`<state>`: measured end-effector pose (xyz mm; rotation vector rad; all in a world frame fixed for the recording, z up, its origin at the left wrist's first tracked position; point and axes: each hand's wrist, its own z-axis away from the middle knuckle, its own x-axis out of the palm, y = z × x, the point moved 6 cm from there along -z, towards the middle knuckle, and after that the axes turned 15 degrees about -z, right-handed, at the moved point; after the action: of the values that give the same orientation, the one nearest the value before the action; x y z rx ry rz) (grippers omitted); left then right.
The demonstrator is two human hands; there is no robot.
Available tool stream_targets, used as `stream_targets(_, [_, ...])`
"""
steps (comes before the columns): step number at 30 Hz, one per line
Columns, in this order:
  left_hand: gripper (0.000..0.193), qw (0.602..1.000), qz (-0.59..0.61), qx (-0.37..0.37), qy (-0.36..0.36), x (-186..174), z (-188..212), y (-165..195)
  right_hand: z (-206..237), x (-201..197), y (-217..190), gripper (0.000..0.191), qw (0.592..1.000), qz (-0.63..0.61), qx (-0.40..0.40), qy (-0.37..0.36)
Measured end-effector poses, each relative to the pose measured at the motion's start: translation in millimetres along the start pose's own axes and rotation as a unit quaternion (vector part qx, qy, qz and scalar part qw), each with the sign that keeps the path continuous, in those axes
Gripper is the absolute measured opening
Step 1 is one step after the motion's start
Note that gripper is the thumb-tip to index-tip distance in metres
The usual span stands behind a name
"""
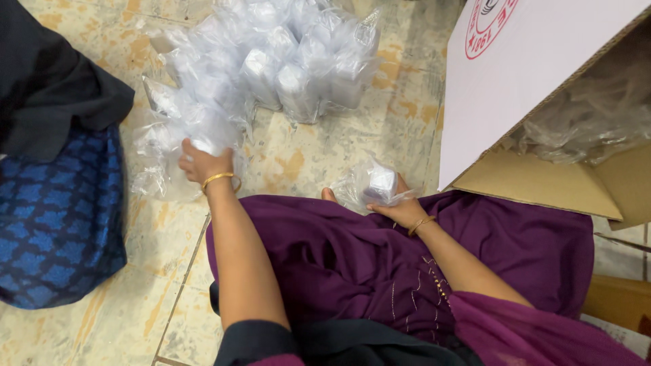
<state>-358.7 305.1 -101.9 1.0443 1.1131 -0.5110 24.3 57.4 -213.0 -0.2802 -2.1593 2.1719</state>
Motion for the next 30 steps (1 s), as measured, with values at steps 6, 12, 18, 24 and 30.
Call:
stream_targets(6, [0.092,0.994,-0.078,0.039,-0.064,29.6,-24.5,-2.5,-2.7,0.8,-3.5,0.093,0.997,0.049,-0.063,-0.016])
stream_targets(12, [0.094,0.926,-0.042,0.339,-0.161,51.8,45.6,42.7,-4.6,4.0,11.0,0.091,0.998,0.059,0.029,-0.015])
stream_targets(18, [0.084,0.864,-0.023,0.457,-0.211,69.4,121.4,97.3,-3.9,0.2,0.6,0.102,0.993,0.119,0.008,0.001])
stream_targets(24, [0.096,0.808,0.108,0.534,-0.224,83.5,161.2,115.3,5.9,-6.8,-20.0,0.099,0.988,0.132,0.049,0.055])
stream_targets(30, [0.088,0.751,0.172,0.540,-0.338,130.6,196.8,122.2,29.5,-26.7,-36.4,0.074,0.964,-0.093,0.250,0.003])
